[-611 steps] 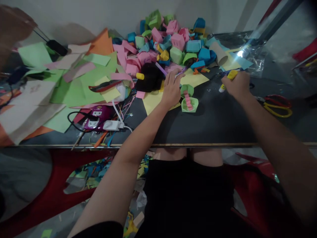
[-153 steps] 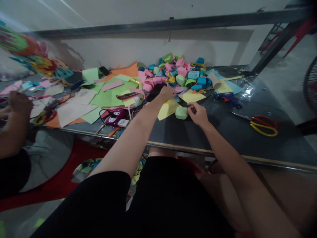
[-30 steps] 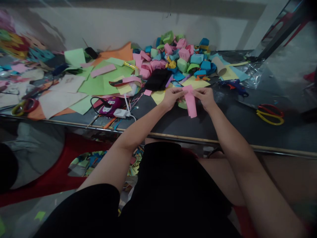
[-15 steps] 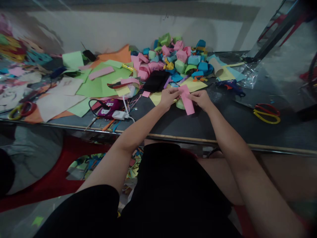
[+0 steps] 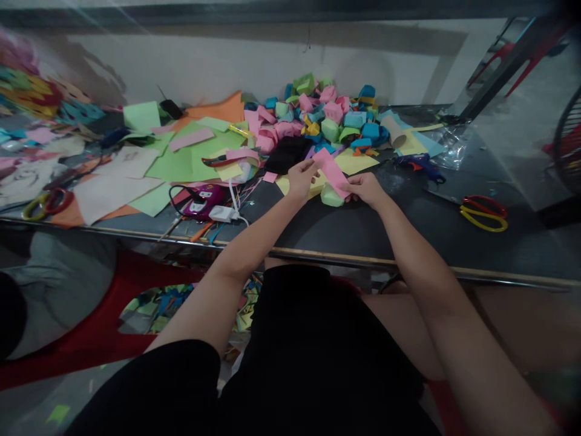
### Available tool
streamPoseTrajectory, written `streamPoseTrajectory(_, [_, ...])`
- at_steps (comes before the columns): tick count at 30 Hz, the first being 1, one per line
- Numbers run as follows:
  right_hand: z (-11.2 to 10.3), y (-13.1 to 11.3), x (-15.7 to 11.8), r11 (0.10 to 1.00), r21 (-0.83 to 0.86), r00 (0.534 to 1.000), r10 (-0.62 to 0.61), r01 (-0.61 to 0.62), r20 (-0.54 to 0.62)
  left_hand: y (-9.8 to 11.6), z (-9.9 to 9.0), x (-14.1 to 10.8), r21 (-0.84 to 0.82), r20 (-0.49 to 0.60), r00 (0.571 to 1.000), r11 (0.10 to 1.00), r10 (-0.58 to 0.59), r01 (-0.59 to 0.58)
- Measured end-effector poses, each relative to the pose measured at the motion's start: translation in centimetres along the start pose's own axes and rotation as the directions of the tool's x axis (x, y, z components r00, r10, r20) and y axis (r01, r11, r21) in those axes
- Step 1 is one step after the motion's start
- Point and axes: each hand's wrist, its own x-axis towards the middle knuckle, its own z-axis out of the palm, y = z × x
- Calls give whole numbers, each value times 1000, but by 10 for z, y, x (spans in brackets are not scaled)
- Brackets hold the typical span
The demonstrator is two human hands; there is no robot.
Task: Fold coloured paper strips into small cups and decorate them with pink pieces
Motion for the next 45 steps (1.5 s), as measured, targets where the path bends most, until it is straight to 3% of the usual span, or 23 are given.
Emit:
streamPoseTrajectory(3, [0,2,2,999,35,1000,-11,12,-23,0,4,-7,18,157,987,999,-36,34])
streamPoseTrajectory(7, [0,7,4,999,34,1000,4,-4,-21,-2,8,-17,160,299,954,986,1,-51])
streamPoseTrajectory(12, [0,8,5,999,20,999,27,-26,-21,-1,7,-18,194,247,969,979,11,-60])
streamPoseTrajectory(24, [-1,7,2,998,-58,999,-1,-1,-36,6,10,-20,126,248,968,992,-25,-7])
streamPoseTrajectory(31, [-1,15,6,998,-51,998,-27,24,-53,-10,7,-12,173,243,970,984,5,-48])
streamPoseTrajectory(38, [-4,21,9,975,-211,974,-116,74,-193,-24,6,-7,92,424,903,989,69,-118])
streamPoseTrajectory(42, [-4,21,9,966,-238,969,-150,102,-196,-27,4,-5,136,399,914,980,78,-143])
streamPoseTrajectory(45, [-2,18,7,962,-241,942,-194,128,-275,-26,2,-6,131,415,906,979,87,-154])
